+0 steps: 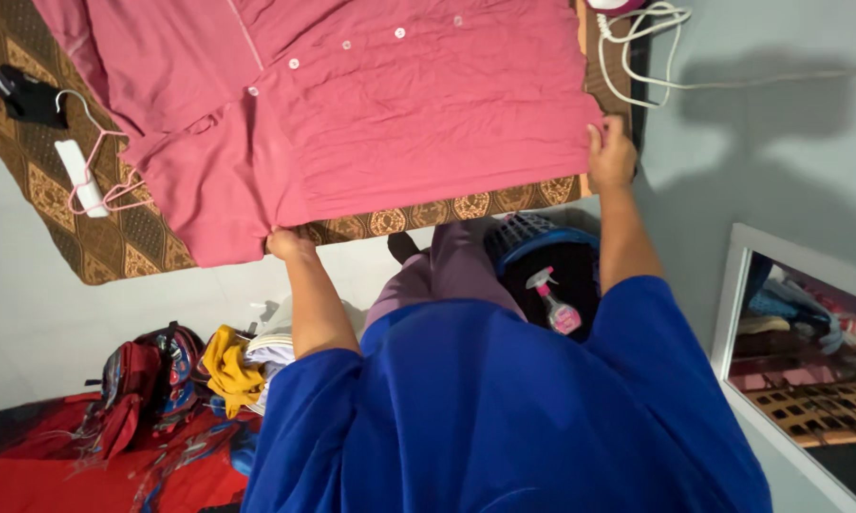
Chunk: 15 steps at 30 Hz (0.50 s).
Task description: The person irons a pink garment on a patterned surface by sliding an iron across different sections of the fabric and flattening it by hand.
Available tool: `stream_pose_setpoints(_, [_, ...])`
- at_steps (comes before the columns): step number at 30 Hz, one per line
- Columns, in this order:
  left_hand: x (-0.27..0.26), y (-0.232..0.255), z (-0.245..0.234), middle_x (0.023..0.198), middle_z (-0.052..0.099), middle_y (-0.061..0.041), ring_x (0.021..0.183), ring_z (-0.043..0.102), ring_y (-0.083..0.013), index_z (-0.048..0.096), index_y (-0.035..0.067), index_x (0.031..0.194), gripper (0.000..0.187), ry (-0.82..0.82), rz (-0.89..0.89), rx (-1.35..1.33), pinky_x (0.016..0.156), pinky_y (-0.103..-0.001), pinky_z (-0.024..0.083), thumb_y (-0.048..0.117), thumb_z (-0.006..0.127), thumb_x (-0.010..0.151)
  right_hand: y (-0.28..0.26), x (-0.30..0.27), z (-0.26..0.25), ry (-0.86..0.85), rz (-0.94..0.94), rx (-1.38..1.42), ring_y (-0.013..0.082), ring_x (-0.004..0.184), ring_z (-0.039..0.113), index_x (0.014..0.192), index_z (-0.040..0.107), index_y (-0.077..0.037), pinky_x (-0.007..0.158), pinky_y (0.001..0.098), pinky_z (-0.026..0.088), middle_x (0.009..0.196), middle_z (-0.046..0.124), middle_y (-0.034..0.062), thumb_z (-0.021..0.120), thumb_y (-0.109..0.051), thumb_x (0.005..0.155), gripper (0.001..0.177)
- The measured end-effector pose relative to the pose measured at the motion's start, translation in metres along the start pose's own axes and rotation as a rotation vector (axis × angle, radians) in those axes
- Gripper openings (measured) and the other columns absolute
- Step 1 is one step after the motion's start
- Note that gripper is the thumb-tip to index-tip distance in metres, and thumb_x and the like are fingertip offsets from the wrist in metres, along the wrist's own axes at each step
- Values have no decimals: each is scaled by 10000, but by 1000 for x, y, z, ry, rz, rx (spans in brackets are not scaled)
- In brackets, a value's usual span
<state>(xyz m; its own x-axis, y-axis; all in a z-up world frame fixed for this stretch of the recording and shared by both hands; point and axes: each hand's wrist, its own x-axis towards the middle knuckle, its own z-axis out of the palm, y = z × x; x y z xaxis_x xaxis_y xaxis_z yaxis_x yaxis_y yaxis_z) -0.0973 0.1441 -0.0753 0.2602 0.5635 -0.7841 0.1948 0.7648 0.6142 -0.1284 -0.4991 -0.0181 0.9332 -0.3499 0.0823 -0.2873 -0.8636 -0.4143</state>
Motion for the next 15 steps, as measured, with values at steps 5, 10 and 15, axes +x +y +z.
stream_pose_setpoints(5, [19,-3,-11,1413,551,-116,1246,569,-321,434,137,1447,423,-113,-125,-91,1082,-536,477,255,348,1050,-3,-9,7,-130,198,-297,444,841,676,1226,564,-121,690,561,524,932,712,202,682,-449,1050,390])
stream_pose_setpoints(10, [21,15,-11,1430,551,-108,1280,554,-317,485,74,1468,517,-150,-241,35,1116,-510,435,318,455,1014,-26,15,23,93,473,-338,453,1149,582,1273,563,-105,820,569,488,1197,620,229,668,-432,1015,429])
stream_pose_setpoints(15, [0,37,3,1408,545,-132,1297,546,-305,460,55,1429,496,-55,-289,24,1141,-505,433,372,500,1049,-38,119,31,402,254,194,305,1054,592,1277,541,-28,962,450,475,1150,613,173,826,-207,930,483])
